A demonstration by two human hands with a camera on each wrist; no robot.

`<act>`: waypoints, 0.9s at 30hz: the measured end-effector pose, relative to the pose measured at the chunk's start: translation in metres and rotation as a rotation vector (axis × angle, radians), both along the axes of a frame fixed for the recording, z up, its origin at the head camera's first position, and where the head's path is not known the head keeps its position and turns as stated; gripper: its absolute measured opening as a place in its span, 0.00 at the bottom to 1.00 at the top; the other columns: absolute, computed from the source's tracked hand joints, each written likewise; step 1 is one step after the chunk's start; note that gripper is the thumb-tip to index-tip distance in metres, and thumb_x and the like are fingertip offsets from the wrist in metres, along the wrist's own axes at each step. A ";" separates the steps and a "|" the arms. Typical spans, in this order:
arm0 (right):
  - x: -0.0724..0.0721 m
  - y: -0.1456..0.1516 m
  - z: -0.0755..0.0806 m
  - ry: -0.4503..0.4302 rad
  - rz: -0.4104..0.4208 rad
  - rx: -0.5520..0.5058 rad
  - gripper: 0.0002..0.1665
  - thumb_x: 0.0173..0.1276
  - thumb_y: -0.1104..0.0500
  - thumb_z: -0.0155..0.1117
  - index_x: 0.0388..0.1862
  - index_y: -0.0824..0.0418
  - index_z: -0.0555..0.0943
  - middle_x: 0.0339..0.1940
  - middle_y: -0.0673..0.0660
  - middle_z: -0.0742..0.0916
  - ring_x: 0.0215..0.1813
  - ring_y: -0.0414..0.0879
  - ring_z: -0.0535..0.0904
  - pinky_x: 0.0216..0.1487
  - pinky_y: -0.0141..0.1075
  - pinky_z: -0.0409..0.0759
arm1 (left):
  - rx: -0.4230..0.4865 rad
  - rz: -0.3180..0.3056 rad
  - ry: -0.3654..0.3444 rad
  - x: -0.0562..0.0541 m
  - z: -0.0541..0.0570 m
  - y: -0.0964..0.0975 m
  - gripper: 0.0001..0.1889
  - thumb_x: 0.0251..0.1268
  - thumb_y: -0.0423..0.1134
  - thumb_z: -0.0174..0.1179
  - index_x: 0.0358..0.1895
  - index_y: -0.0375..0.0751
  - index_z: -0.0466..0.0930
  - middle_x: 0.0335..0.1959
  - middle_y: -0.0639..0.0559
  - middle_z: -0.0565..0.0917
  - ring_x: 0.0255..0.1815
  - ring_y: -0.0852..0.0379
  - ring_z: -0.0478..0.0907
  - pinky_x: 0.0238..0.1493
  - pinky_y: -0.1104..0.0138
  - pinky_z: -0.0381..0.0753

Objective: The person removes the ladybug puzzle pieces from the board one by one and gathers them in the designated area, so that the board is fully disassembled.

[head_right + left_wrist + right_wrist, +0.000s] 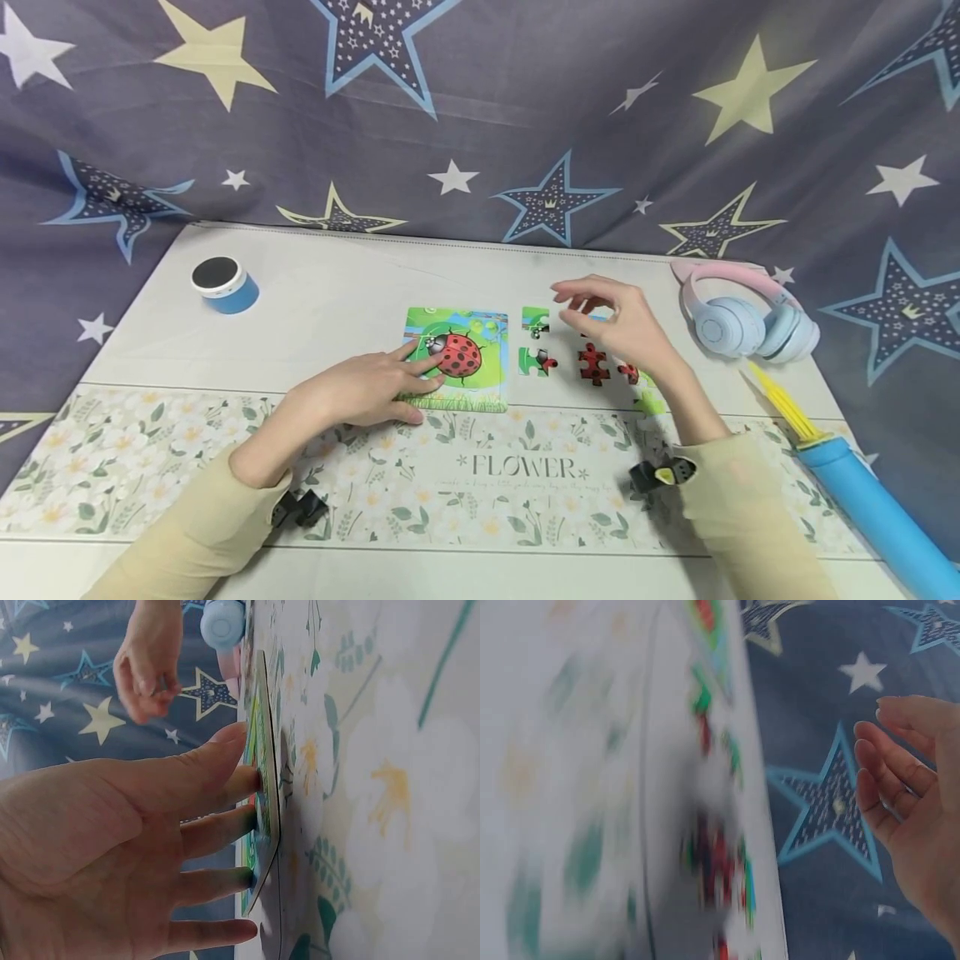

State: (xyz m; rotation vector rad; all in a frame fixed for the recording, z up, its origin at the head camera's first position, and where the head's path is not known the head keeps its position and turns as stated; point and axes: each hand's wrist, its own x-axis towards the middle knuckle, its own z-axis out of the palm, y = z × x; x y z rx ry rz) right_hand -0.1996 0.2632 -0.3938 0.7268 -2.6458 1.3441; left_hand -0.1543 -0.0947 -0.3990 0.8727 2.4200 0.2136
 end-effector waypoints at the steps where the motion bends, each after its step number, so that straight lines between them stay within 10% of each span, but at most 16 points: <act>1: -0.001 -0.007 0.000 -0.008 0.001 -0.023 0.20 0.69 0.65 0.71 0.58 0.52 0.87 0.45 0.44 0.89 0.43 0.40 0.83 0.47 0.25 0.81 | 0.002 0.001 -0.004 0.000 0.000 0.000 0.32 0.75 0.55 0.59 0.78 0.56 0.66 0.86 0.54 0.52 0.88 0.39 0.37 0.83 0.40 0.56; 10: -0.002 -0.056 0.002 -0.072 0.073 -0.165 0.20 0.70 0.65 0.69 0.60 0.56 0.86 0.50 0.54 0.90 0.46 0.43 0.84 0.52 0.29 0.83 | 0.020 0.000 -0.009 -0.002 0.001 -0.002 0.31 0.75 0.54 0.59 0.78 0.55 0.66 0.85 0.54 0.54 0.88 0.39 0.38 0.83 0.41 0.57; 27: 0.016 -0.100 -0.031 -0.288 0.286 0.123 0.37 0.68 0.61 0.73 0.75 0.56 0.74 0.59 0.58 0.86 0.54 0.50 0.86 0.59 0.46 0.86 | 0.055 0.002 0.056 -0.003 0.001 0.000 0.29 0.74 0.53 0.60 0.76 0.54 0.71 0.83 0.53 0.61 0.86 0.37 0.48 0.80 0.41 0.62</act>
